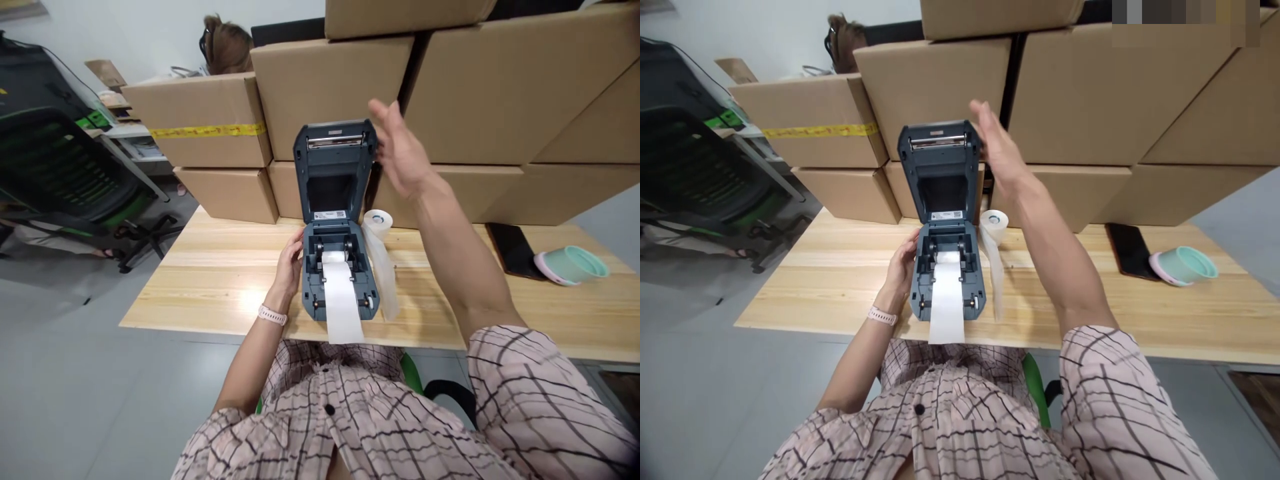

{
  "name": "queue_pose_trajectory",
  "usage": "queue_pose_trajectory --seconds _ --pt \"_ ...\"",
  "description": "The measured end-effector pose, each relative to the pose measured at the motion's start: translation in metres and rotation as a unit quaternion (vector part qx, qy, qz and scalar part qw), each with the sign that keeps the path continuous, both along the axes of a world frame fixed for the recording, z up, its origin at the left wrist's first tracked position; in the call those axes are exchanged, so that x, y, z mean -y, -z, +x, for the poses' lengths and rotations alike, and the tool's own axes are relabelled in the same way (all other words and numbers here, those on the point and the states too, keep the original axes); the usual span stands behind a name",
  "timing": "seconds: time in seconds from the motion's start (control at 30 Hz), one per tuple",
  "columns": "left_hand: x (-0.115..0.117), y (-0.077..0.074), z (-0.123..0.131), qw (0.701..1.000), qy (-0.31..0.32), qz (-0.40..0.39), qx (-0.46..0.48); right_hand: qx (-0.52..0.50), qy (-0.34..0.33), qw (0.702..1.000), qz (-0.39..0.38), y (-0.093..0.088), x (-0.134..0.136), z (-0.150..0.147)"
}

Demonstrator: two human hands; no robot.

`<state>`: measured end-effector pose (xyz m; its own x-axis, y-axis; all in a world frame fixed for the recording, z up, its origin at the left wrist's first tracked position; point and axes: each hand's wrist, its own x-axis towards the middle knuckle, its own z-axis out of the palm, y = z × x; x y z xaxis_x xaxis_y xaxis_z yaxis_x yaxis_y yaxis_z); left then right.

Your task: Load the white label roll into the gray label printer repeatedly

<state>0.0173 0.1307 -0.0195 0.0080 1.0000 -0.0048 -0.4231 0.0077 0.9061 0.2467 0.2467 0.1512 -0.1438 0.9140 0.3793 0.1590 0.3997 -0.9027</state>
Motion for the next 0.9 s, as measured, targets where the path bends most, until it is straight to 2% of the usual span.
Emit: queue_pose_trajectory --seconds 0.03,0.1,0.2,0.3,0.37,0.47,0.53,0.57,0.63,0.73,0.9 --pt "-0.001 0.001 -0.001 1.000 -0.008 -0.007 0.000 0.002 -0.013 1.000 0.000 0.001 -0.004 -0.005" --pt "-0.003 0.003 -0.003 0.999 -0.034 -0.024 0.003 0.006 -0.011 0.998 0.067 0.008 0.008 -0.009" --pt "0.001 -0.002 -0.004 0.994 -0.104 -0.022 -0.018 -0.005 0.009 0.983 0.184 0.026 0.065 0.000" --pt "0.019 -0.017 -0.002 0.967 -0.232 0.073 -0.077 0.023 -0.014 0.976 0.215 0.049 0.131 0.013" --pt "0.039 -0.031 0.003 0.940 -0.273 0.157 -0.131 0.073 -0.034 0.975 0.206 0.068 0.164 0.016" --pt "0.069 -0.050 0.012 0.905 -0.230 0.235 -0.270 0.118 -0.020 0.974 0.191 0.098 0.192 0.008" --pt "0.084 -0.054 0.018 0.886 -0.178 0.236 -0.356 0.115 0.019 0.973 0.199 0.115 0.200 -0.001" --pt "0.089 -0.053 0.020 0.887 -0.153 0.219 -0.376 0.107 0.039 0.972 0.205 0.121 0.202 -0.006" --pt "0.096 -0.048 0.024 0.907 -0.119 0.169 -0.367 0.092 0.069 0.972 0.205 0.129 0.206 -0.013" --pt "0.099 -0.038 0.028 0.932 -0.117 0.123 -0.321 0.080 0.087 0.976 0.184 0.133 0.209 -0.018" --pt "0.099 -0.039 0.033 0.929 -0.129 0.143 -0.317 0.038 0.104 0.976 0.185 0.141 0.208 -0.020"
